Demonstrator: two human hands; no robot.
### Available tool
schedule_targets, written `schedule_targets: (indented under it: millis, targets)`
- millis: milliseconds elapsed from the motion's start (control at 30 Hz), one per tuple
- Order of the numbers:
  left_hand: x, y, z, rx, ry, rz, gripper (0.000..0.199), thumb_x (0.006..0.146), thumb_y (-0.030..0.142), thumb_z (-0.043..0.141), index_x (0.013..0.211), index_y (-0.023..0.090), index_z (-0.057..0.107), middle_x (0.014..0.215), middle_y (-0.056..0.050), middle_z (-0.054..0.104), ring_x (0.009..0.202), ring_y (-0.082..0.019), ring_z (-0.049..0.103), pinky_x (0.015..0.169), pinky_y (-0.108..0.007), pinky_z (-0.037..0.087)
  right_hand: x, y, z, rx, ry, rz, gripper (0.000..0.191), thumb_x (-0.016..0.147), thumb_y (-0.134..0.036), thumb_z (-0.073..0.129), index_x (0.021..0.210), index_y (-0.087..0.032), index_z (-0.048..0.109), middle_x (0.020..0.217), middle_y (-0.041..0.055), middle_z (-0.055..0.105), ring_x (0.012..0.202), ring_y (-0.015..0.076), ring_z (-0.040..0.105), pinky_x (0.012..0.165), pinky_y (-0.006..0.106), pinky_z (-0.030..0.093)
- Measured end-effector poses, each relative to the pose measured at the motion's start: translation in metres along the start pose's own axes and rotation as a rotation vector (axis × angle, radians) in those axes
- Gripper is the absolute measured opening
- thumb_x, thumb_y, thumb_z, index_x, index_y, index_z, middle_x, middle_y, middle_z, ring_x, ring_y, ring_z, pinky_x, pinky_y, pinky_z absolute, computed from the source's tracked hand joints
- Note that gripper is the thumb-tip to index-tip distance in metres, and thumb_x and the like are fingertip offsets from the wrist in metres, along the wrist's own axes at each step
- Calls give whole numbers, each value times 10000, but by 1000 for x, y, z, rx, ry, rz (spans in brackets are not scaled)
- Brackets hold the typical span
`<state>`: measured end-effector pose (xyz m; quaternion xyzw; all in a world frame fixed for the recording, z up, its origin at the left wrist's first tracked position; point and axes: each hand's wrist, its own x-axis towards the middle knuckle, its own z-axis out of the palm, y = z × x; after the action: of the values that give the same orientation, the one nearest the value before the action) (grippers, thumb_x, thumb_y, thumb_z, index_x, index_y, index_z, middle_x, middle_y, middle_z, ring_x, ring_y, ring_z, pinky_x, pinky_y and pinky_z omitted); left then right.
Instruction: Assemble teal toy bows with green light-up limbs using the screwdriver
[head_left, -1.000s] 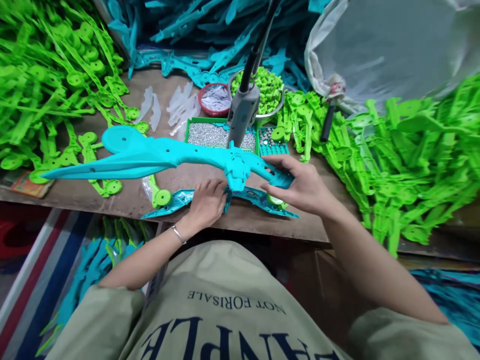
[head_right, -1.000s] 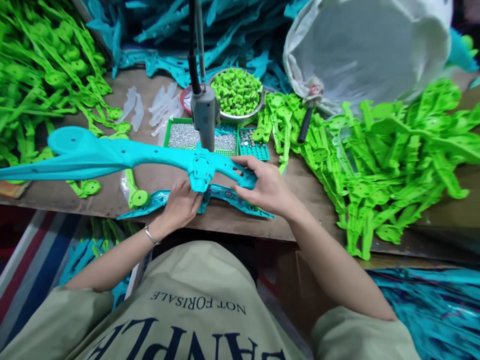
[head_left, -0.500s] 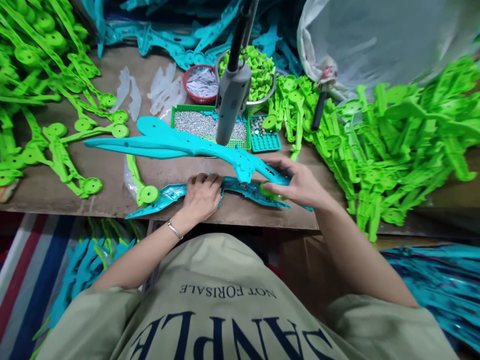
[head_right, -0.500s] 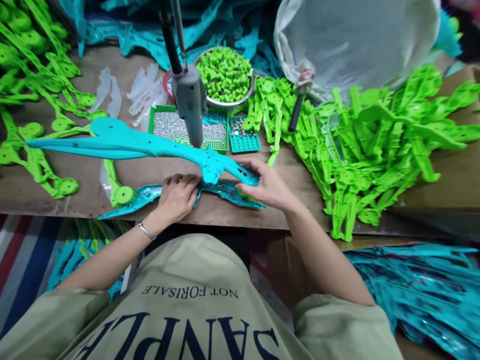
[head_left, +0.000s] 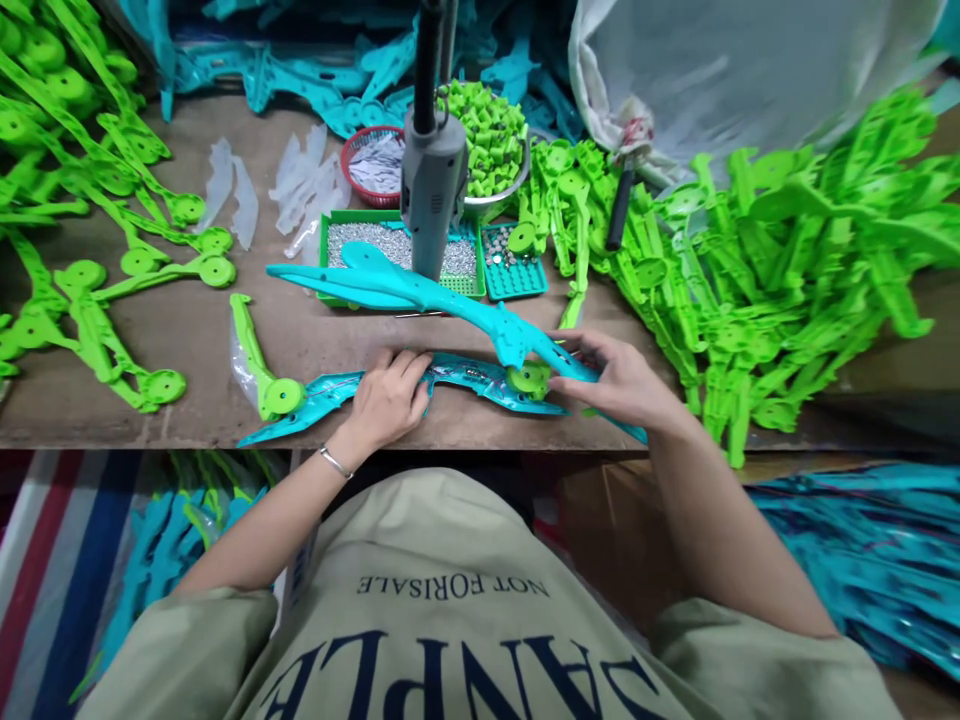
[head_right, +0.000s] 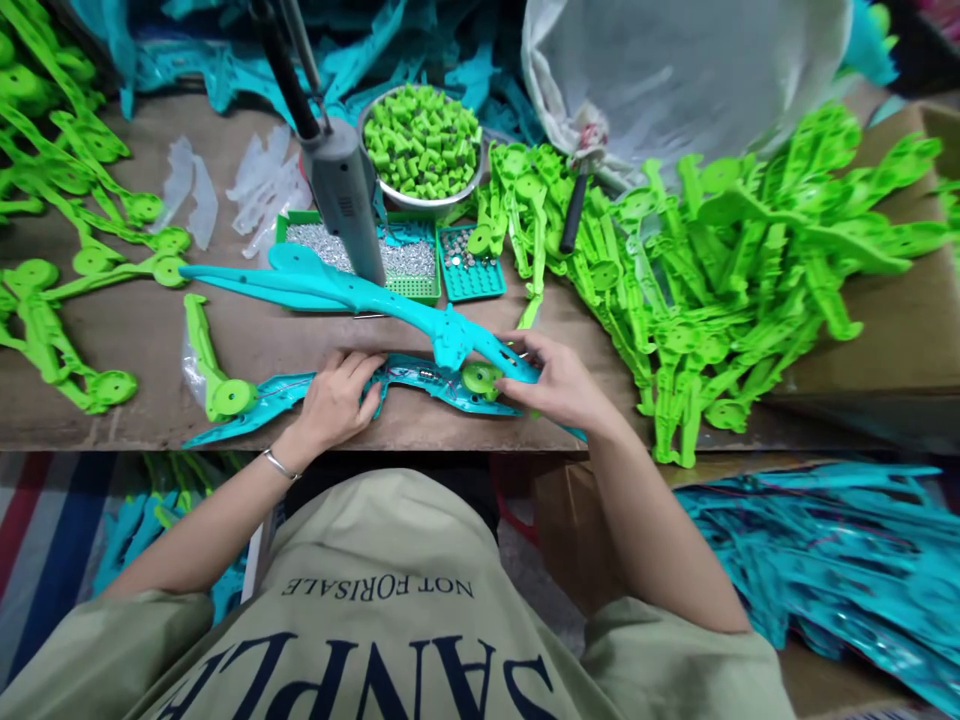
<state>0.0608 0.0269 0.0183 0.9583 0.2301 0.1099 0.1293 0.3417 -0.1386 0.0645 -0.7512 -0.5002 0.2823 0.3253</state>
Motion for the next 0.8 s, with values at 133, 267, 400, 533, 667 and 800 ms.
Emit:
schedule_targets:
  millis: [133, 267, 400, 533, 667, 800]
  targets:
    - [-4, -1, 4, -32, 13, 9, 405, 969, 230, 475, 1333, 139, 628, 1256, -146, 694, 1108, -319, 607, 968, -474, 508, -5, -6, -4, -38, -33, 37, 598, 746, -434, 770, 1267, -161, 663, 1082, 101, 765, 855, 248, 695, 770, 388, 565]
    - [-8, 1, 7, -45, 53, 26, 407, 949, 218, 495, 1318, 131, 640, 1292, -133, 691, 1136, -312, 592, 986, -455, 503, -11, -6, -2, -47, -36, 78, 577, 741, -421, 758, 1255, -172, 674, 1082, 93, 771, 842, 240, 687, 750, 377, 558]
    - [-9, 3, 7, -39, 58, 20, 414, 948, 223, 506, 1330, 137, 641, 1303, -121, 696, 1132, -313, 591, 956, -449, 505, -9, -3, 4, -23, -10, 75, 570, 718, -416, 765, 1229, -176, 690, 1054, 83, 772, 825, 235, 685, 720, 363, 555]
    - [-9, 4, 4, -25, 50, 13, 409, 968, 248, 496, 1339, 152, 639, 1329, -116, 688, 1126, -309, 591, 915, -440, 497, -3, -4, 5, -11, -11, 69, 616, 696, -410, 784, 1251, -163, 684, 1032, 83, 771, 835, 241, 696, 727, 368, 567]
    - [-10, 5, 0, 42, 60, 46, 387, 998, 293, 487, 1320, 164, 659, 1256, -117, 716, 1053, -307, 606, 891, -447, 472, 1, -17, 3, -46, -31, 32, 586, 722, -412, 779, 1252, -179, 690, 1116, 90, 767, 878, 257, 708, 776, 401, 583]
    - [-12, 7, -3, 94, 49, 39, 398, 1008, 286, 474, 1353, 179, 641, 1315, -112, 695, 1018, -303, 603, 859, -453, 448, 4, -37, 10, -34, -26, -19, 550, 743, -385, 773, 1253, -194, 693, 1148, 80, 764, 956, 281, 718, 842, 424, 588]
